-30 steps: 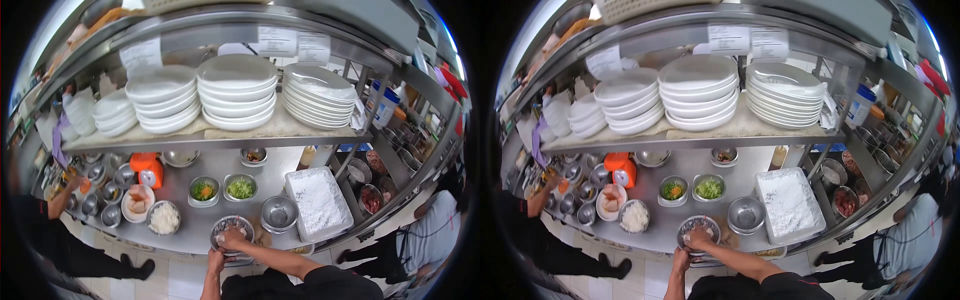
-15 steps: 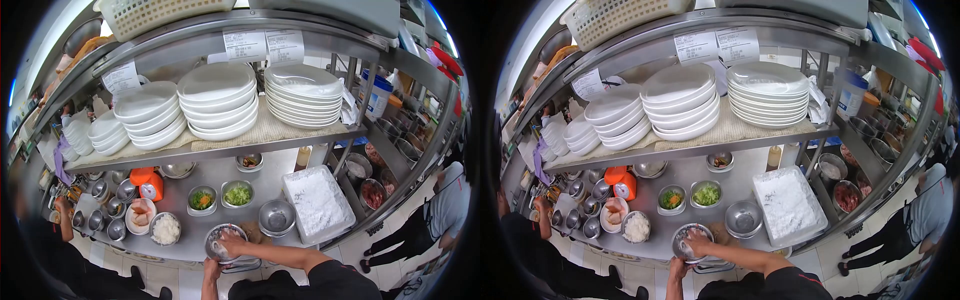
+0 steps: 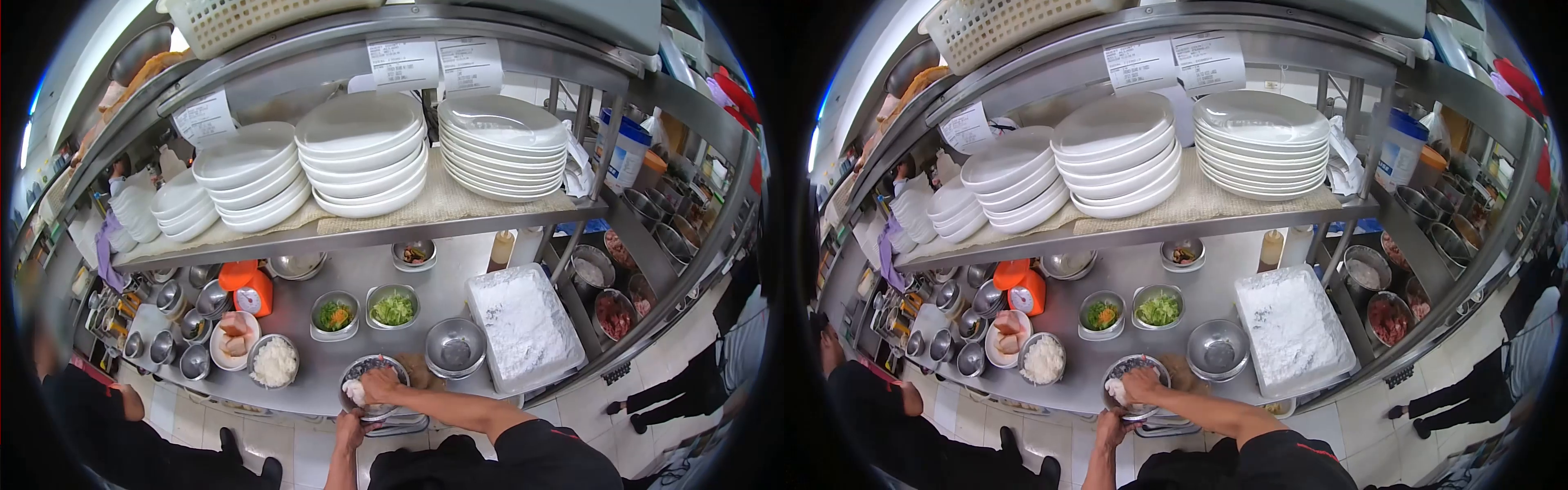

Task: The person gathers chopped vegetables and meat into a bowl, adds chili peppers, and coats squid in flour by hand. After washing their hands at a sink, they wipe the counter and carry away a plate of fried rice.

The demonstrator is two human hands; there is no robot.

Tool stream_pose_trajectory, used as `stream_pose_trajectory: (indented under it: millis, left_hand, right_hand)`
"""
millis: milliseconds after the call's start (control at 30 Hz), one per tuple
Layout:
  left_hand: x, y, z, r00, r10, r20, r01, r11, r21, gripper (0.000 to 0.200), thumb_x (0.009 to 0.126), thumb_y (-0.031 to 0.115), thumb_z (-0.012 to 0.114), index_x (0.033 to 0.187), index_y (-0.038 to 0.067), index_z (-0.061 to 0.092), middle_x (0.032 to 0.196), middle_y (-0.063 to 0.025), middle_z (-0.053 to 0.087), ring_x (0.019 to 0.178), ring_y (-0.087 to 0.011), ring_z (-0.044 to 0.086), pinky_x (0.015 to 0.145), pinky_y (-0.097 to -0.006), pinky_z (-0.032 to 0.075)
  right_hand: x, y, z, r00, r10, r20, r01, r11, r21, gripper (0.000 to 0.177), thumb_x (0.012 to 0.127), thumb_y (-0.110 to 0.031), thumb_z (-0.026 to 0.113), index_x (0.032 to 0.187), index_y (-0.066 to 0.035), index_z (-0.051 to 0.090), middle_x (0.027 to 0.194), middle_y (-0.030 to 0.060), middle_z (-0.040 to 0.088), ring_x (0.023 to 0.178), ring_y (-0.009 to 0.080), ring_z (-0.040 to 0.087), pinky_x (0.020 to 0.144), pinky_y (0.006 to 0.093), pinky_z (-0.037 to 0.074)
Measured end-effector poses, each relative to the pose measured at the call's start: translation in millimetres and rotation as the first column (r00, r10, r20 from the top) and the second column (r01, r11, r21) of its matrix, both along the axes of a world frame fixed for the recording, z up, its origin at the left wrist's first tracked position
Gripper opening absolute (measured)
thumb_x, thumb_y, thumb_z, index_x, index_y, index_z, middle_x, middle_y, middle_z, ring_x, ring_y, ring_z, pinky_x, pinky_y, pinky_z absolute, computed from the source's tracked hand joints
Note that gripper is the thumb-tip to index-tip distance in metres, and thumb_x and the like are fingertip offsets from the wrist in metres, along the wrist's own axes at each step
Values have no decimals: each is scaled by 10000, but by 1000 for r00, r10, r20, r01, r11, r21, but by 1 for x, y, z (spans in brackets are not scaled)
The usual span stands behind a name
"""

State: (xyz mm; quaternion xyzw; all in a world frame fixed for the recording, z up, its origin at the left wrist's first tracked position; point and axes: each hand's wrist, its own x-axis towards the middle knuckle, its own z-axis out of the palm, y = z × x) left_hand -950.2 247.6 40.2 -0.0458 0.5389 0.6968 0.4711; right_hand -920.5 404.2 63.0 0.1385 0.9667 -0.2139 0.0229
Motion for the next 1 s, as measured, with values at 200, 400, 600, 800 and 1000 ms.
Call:
stream_pose_trajectory:
  millis: [200,400,600,800,1000]
  left_hand:
    - [3,1,10,997,-24,-67,27,999,39,355,769,27,380,1057,-181,370,918,-303,546,701,-410,619,531,-388,566]
    - [1,4,-4,998,-20,62,16,997,76,387,751,-1,359,1128,-88,335,942,-273,543,673,-416,617,508,-414,565]
    - [12,-1,2,997,55,-55,-53,998,31,364,744,-13,365,1092,-120,353,919,-264,543,697,-391,620,510,-405,573]
    - [12,1,0,991,122,-58,-121,993,16,326,732,-23,389,1034,-144,400,903,-250,551,689,-355,615,511,-403,577]
    - [11,1,-14,994,104,-45,-101,993,61,406,738,-18,384,1143,-44,372,977,-200,542,733,-316,613,528,-385,583]
  right_hand:
    - [12,-24,3,995,-13,-101,28,989,147,317,616,-192,656,923,-112,642,1102,198,527,1056,327,508,892,426,399]
    - [-8,-6,-20,987,154,53,-160,980,122,310,628,-187,647,920,-83,637,1092,183,548,1071,305,509,906,428,388]
    - [8,-8,13,981,188,43,-190,981,43,416,661,-177,633,1066,-99,576,1171,175,504,1030,348,525,855,420,439]
    - [16,-23,-26,994,111,-22,-103,967,232,478,660,-92,629,1127,-101,527,1264,211,392,1039,392,508,842,417,448]
    - [3,-10,-31,996,86,-3,-86,996,10,504,574,-35,662,1062,-103,555,1094,212,529,942,354,575,783,398,479]
